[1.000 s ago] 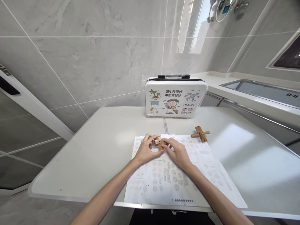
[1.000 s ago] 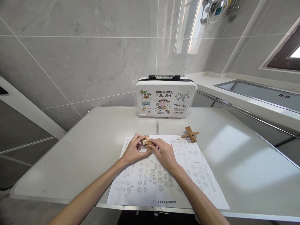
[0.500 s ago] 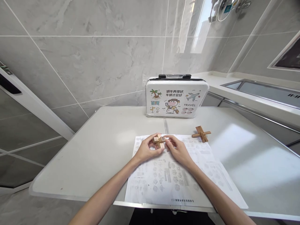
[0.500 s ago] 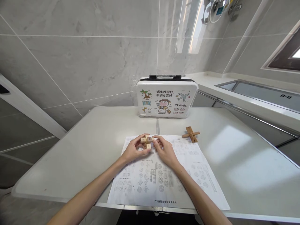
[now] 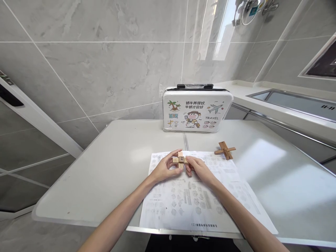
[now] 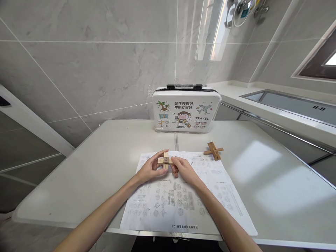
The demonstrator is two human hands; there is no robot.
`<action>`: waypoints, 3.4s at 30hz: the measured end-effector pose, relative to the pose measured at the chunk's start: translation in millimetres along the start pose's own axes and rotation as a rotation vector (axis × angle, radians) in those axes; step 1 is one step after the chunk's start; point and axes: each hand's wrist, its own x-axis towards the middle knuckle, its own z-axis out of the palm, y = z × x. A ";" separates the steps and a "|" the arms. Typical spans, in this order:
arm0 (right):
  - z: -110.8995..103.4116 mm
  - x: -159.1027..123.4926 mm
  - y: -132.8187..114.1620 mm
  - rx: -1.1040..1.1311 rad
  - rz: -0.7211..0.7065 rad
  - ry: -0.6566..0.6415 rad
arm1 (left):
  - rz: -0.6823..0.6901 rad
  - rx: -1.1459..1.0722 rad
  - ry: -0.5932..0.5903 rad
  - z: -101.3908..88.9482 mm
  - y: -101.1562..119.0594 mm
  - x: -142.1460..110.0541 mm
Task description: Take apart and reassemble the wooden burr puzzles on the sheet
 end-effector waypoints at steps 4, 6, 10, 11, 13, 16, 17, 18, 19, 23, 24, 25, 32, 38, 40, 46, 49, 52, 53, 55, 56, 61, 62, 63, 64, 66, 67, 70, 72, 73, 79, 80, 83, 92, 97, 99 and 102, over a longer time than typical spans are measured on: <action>-1.0 3.5 1.3 0.170 0.070 0.067 | -0.052 0.002 0.060 -0.8 -3.7 1.5; -4.2 6.5 3.4 0.273 0.101 0.118 | -0.065 -0.005 0.107 -1.1 -5.5 2.2; -14.0 12.9 7.7 0.420 0.083 0.179 | -0.064 -0.013 0.167 -2.5 -7.5 3.5; -16.5 14.3 8.9 0.443 0.074 0.189 | -0.066 -0.011 0.171 -2.9 -7.6 3.9; -21.3 16.7 11.8 0.493 0.061 0.215 | -0.072 -0.002 0.166 -3.4 -7.2 4.6; -27.8 19.4 18.0 0.606 0.046 0.276 | -0.090 0.011 0.147 -3.3 -4.8 4.9; -29.9 20.0 20.1 0.643 0.039 0.298 | -0.095 0.014 0.143 -3.2 -3.6 4.6; -31.8 20.4 22.1 0.675 0.034 0.317 | -0.100 0.018 0.139 -3.0 -2.3 4.3; -33.7 20.6 23.8 0.706 0.031 0.336 | -0.104 0.021 0.136 -2.9 -1.0 3.8; -40.7 20.2 26.6 0.896 0.041 0.429 | -0.128 0.034 0.117 -3.6 1.7 2.3; -42.4 19.8 26.6 0.946 0.041 0.453 | -0.133 0.034 0.114 -4.1 1.4 2.2; -44.3 19.5 26.5 0.984 0.040 0.475 | -0.135 0.033 0.111 -4.5 0.9 2.2; -55.9 16.8 27.0 1.042 0.012 0.535 | -0.128 0.036 0.100 -5.5 -2.2 3.1; -42.1 16.7 23.8 0.942 -0.008 0.491 | -0.115 0.035 0.090 -4.7 -1.7 4.0; -32.4 16.2 20.9 0.792 -0.005 0.444 | -0.118 0.018 0.091 -4.0 -2.3 4.6; -3.6 7.7 12.6 0.167 -0.028 0.340 | -0.100 -0.031 0.133 -0.9 -2.3 4.9; 4.0 4.4 12.3 -0.072 -0.079 0.282 | -0.104 -0.015 0.166 -0.6 -1.7 5.1; 5.9 3.7 13.9 -0.160 -0.090 0.267 | -0.120 -0.014 0.181 -1.1 -2.2 5.9; 5.7 3.8 14.5 -0.173 -0.089 0.267 | -0.124 -0.016 0.183 -1.2 -2.6 6.2; 5.0 4.1 15.5 -0.185 -0.088 0.270 | -0.130 -0.020 0.186 -1.5 -3.5 6.7; 4.6 4.2 15.9 -0.186 -0.088 0.270 | -0.131 -0.021 0.187 -1.5 -3.9 6.9; 4.3 3.7 16.7 -0.192 -0.089 0.264 | -0.136 -0.017 0.184 -1.1 -4.8 7.1; 4.3 3.6 16.7 -0.195 -0.091 0.262 | -0.136 -0.017 0.184 -1.0 -4.7 7.0; 4.4 3.5 16.7 -0.197 -0.093 0.260 | -0.136 -0.018 0.183 -0.9 -4.5 6.8; 4.5 3.5 16.7 -0.199 -0.093 0.259 | -0.136 -0.018 0.184 -0.7 -4.2 6.5; 4.6 3.5 16.7 -0.201 -0.090 0.259 | -0.135 -0.017 0.185 -0.5 -3.6 5.9; 4.7 3.5 16.8 -0.203 -0.090 0.262 | -0.134 -0.015 0.185 -0.5 -3.3 5.5; 5.5 3.4 16.6 -0.202 -0.095 0.271 | -0.132 -0.014 0.190 -0.7 -2.8 4.8; 6.1 3.3 16.3 -0.195 -0.098 0.276 | -0.130 -0.016 0.193 -1.1 -3.3 4.7; 6.3 3.3 16.2 -0.190 -0.099 0.278 | -0.128 -0.017 0.194 -1.4 -3.8 4.7; 6.1 3.6 16.4 -0.189 -0.103 0.278 | -0.126 -0.009 0.202 -3.5 -7.4 5.5; 6.0 3.5 16.5 -0.193 -0.103 0.275 | -0.128 -0.010 0.202 -3.6 -7.7 5.6; 6.0 2.6 16.2 -0.199 -0.102 0.269 | -0.132 -0.017 0.200 -3.2 -7.8 5.6; 7.3 1.8 14.3 -0.195 -0.097 0.277 | -0.131 -0.013 0.195 -3.3 -8.1 5.4; 6.5 2.5 15.3 -0.189 -0.096 0.276 | -0.129 -0.016 0.197 -3.7 -9.9 5.8; 6.3 2.8 15.3 -0.181 -0.096 0.275 | -0.124 -0.016 0.198 -3.6 -10.0 5.8; 6.2 3.1 15.1 -0.180 -0.099 0.276 | -0.123 -0.011 0.199 -3.4 -9.7 5.8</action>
